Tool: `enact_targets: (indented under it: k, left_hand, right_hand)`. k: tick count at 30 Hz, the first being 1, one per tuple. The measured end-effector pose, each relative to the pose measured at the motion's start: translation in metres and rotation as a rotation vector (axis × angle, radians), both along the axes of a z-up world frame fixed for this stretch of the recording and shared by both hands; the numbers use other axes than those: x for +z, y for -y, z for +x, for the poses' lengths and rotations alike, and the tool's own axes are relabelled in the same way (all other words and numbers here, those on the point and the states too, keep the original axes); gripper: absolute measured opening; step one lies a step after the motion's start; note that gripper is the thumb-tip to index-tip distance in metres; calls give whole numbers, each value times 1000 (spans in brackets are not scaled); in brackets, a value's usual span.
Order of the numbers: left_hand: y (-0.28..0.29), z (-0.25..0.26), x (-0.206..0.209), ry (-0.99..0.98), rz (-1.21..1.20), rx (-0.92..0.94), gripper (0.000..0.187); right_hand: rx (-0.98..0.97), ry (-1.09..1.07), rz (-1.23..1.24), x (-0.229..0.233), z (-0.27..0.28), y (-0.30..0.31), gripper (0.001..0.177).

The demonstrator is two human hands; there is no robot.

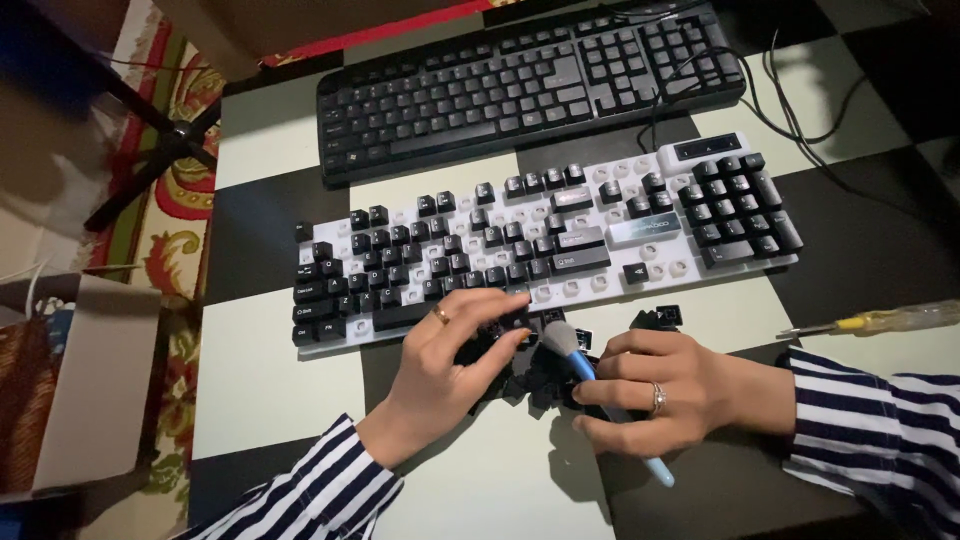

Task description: The person assembles keycaps and switches onto a mechanical keyboard body using their hands and a brush tool.

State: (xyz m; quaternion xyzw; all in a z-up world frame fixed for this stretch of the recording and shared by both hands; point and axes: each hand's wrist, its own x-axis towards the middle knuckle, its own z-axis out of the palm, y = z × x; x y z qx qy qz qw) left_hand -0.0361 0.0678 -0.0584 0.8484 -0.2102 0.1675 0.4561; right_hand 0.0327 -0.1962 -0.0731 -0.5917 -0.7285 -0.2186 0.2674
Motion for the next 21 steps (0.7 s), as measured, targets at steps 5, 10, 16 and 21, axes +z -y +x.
enact_targets:
  k: [5, 10, 16, 21]
  left_hand:
    - [11, 12, 11, 105, 43, 16, 29]
    - [26, 27, 18, 191, 169, 70, 24]
    - [39, 41, 22, 158, 247, 98, 20]
    - [41, 44, 21, 97, 306, 103, 20]
  right_hand:
    - [10, 55, 13, 10, -1, 2, 22]
    - [15, 90, -6, 18, 0, 7, 20]
    - [20, 139, -3, 20, 7, 16, 16]
    - [18, 84, 5, 12, 7, 15, 15]
